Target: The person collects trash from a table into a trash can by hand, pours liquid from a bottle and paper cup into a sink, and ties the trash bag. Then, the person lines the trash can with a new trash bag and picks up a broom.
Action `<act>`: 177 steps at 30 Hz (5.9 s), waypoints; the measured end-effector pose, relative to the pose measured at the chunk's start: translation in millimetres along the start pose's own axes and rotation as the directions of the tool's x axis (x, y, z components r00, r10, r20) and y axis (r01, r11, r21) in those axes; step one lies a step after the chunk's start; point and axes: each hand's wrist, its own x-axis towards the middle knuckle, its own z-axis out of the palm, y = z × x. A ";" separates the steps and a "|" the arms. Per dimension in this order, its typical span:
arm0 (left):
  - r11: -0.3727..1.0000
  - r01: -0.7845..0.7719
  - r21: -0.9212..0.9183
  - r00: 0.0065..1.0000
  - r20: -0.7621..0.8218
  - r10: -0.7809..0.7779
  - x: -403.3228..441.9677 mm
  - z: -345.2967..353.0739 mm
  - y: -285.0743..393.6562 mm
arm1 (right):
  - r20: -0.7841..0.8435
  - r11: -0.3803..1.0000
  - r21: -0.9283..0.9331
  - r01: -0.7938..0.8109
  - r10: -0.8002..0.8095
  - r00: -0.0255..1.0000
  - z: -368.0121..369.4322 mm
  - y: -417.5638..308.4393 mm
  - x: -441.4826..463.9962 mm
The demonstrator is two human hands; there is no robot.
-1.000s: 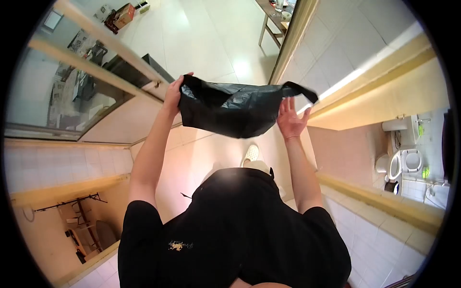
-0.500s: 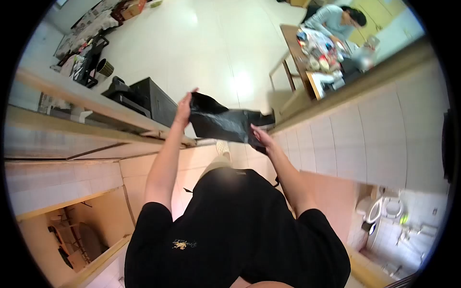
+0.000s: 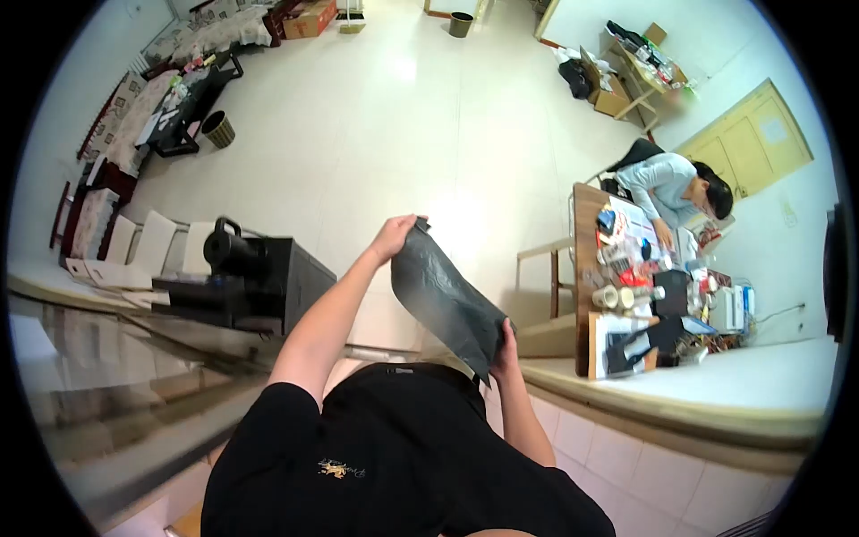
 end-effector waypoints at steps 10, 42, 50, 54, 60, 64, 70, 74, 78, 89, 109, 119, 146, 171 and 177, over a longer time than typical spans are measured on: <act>0.973 0.060 0.224 0.921 -0.388 0.032 156.9 -165.7 34.6 | -0.016 0.937 -0.335 -0.103 0.103 0.995 92.9 -129.6 282.9; 0.987 0.131 0.088 0.990 0.046 -0.136 779.3 -485.4 274.6 | 0.244 0.847 -0.530 0.047 0.099 0.965 675.8 -361.9 951.8; 0.972 -0.099 0.215 0.993 -0.048 0.111 1020.1 -544.2 344.7 | 0.293 0.844 -0.533 0.049 0.130 0.947 802.6 -496.7 1153.9; 0.976 0.150 0.157 0.988 -0.065 -0.141 1122.8 -586.5 395.9 | 0.339 0.693 -0.677 0.248 -0.005 0.941 840.9 -547.9 1262.1; 0.987 0.132 0.095 0.987 -0.099 -0.123 1285.2 -660.7 410.8 | 0.292 0.791 -0.597 0.131 0.063 0.954 925.5 -622.9 1383.8; 0.975 0.088 0.206 0.996 0.002 -0.091 1387.6 -703.3 445.8 | 0.178 0.757 -0.636 0.151 -0.046 0.983 965.9 -662.4 1463.7; 0.885 -0.077 0.459 0.952 0.298 -0.072 1544.2 -745.5 512.8 | 0.101 0.841 -0.519 0.152 -0.116 0.988 1025.1 -739.7 1552.7; 0.909 -0.074 0.410 0.954 0.295 -0.055 1641.2 -744.2 510.6 | 0.094 0.882 -0.449 0.142 -0.112 0.989 1024.9 -788.2 1613.9; 0.846 -0.090 0.525 0.933 0.341 -0.113 1740.0 -722.7 524.0 | 0.057 0.890 -0.433 0.146 -0.134 0.989 1011.3 -850.8 1685.5; 0.833 -0.160 0.530 0.884 0.453 -0.118 2012.7 -584.2 609.0 | 0.085 0.909 -0.343 0.237 -0.221 0.972 966.7 -1103.8 1816.8; 0.626 0.716 -0.309 0.601 0.728 -0.329 2572.2 -278.4 598.8 | -0.581 0.831 -0.450 0.328 -0.551 0.599 750.9 -1513.7 1997.7; 0.807 -0.379 0.454 0.759 0.651 -0.010 2759.3 -133.6 614.8 | -0.378 0.711 0.488 0.506 -0.351 0.857 642.8 -1747.6 2115.7; 0.911 -0.079 0.405 0.977 -0.150 0.151 3174.8 -11.3 694.0 | 0.328 -0.232 -0.942 0.242 -0.790 0.518 573.0 -2203.1 2450.4; 0.550 -0.687 -0.474 0.238 -0.862 -0.447 2854.7 17.6 545.5 | 0.366 -0.168 -0.815 0.555 0.593 0.717 731.4 -2119.0 2662.8; 0.591 -0.782 -0.197 -0.173 -0.842 -0.510 2729.3 83.4 496.2 | 0.227 0.080 -0.951 0.300 0.838 0.497 779.5 -1984.6 2570.0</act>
